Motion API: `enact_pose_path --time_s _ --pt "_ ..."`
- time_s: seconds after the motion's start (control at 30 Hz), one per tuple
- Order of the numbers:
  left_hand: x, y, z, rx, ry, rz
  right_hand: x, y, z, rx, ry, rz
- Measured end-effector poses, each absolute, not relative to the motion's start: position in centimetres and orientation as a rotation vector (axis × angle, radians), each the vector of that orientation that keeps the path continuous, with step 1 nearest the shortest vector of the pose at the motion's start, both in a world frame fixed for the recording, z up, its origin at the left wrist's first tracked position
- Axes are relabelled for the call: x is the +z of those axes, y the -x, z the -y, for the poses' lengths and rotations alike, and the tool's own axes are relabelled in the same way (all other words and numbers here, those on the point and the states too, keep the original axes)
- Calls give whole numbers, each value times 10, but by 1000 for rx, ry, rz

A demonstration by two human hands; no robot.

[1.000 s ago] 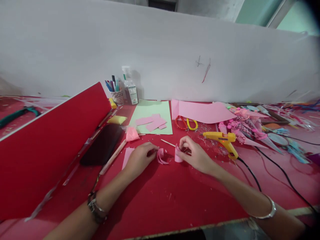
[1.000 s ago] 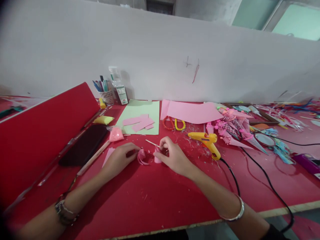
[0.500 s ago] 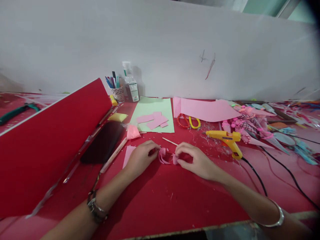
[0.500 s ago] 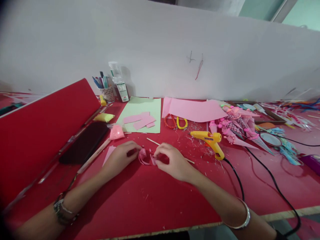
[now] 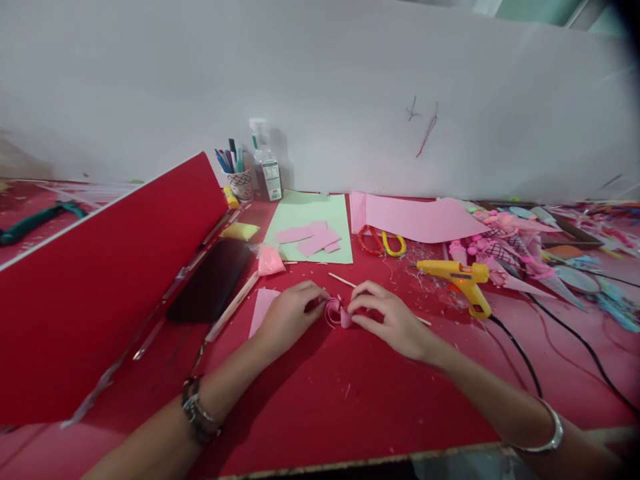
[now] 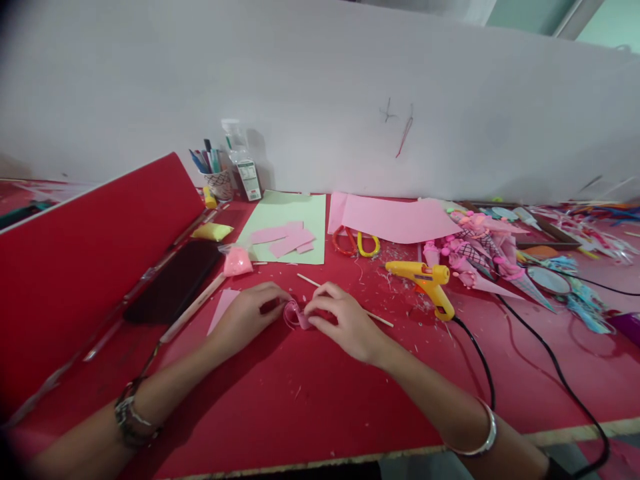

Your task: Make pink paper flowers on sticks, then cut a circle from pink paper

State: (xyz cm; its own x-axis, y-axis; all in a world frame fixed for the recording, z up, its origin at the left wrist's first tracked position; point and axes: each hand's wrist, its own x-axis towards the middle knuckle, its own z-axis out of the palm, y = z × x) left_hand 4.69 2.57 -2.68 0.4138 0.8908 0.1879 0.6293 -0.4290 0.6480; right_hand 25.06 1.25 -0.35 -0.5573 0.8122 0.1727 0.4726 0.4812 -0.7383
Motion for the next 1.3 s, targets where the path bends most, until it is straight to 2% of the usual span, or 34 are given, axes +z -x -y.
enact_pose_path --time_s 0.47,0.7,1.3 --pt "-26 -45 -28 686 -2175 -1354 -8 -260 -17 670 1081 2077" --pt "-29 -47 -25 688 -2176 -1324 -13 -254 -14 762 1037 2203" --pt "-28 -51 -21 717 -2177 -1262 -17 -254 -14 744 1007 2250"
